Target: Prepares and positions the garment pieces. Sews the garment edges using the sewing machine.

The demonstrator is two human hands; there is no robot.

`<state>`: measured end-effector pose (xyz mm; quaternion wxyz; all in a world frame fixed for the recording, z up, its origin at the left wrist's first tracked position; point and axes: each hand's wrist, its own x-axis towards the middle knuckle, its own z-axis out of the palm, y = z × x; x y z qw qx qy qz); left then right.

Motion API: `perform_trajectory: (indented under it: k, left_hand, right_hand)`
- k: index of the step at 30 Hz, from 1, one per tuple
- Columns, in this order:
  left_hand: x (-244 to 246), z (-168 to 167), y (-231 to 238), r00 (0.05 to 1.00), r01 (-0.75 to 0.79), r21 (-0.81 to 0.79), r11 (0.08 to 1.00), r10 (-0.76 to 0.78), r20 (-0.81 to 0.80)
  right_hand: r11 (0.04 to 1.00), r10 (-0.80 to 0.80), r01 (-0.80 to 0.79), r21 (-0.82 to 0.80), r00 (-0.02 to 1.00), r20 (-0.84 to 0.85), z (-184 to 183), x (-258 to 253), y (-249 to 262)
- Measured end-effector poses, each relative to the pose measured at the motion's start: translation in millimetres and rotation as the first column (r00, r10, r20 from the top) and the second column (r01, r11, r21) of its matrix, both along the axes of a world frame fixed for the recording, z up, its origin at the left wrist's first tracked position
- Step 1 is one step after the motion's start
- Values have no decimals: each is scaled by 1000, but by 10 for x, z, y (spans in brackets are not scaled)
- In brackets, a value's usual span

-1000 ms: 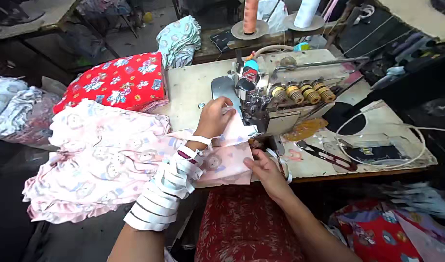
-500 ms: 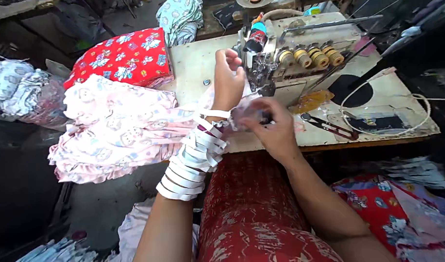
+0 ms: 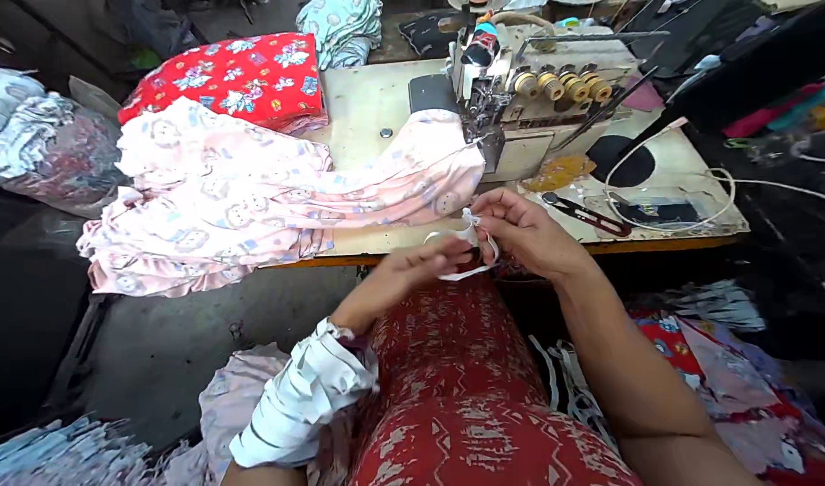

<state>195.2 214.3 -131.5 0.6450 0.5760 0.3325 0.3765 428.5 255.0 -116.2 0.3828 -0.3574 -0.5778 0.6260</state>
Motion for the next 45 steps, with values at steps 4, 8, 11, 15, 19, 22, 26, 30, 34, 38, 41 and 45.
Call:
perform_trajectory:
  k: [4,8,11,15,19,22,26,30,34,38,41,45]
  left_hand:
    - [75,-87,229,862,-501,-52,864,503,58]
    - [320,8,328,952,-194,-252,948,244,186]
    - [260,-7,449,906,310,-302,902,-185,380]
    - [18,-16,556,860,472,-134,871,-421,289]
    - [-236,190,714,997,42,18,999,-41,-69]
    - [-363,433,882,941,60,319,946,53,-335]
    - [-250,653,1336,886,106,565,818,180,-426]
    - [112,469,2187,840,281,695,662,182,-512]
    - [76,278,2187,833,421,612,669,-17,-554]
    - [-21,348,1984,822,435,563,703,-55,-567]
    - [45,340,1959,812,350,659,665,136,-568]
    - [194,320,1959,732,331,691,643,287,-618]
  right_hand:
    - [919,291,-355,170,904,314,202,-73,61]
    - [787,391,-536,305,816,426,388,-159,176]
    - [768,412,-555,320,810,417,506,-30,264]
    - [810,279,-457,367,851,444,523,232,344]
    - [904,92,-267,333,884,459,345,268,349]
    - [957,-22,-78,280,941,337,96,105,346]
    - [956,-218,171,239,958,188,-68,-46,519]
    - [866,-493,464,187,855,160,-202,-160,777]
    - [895,-437,397,202,870,227,-443,-119,528]
    - [844,-512,489,220,857,60,-531,-265,407]
    - [747,-644,618,246,764,38,-626,-409,498]
    - [637,-742,711,298,670,-12,-773,-515,624]
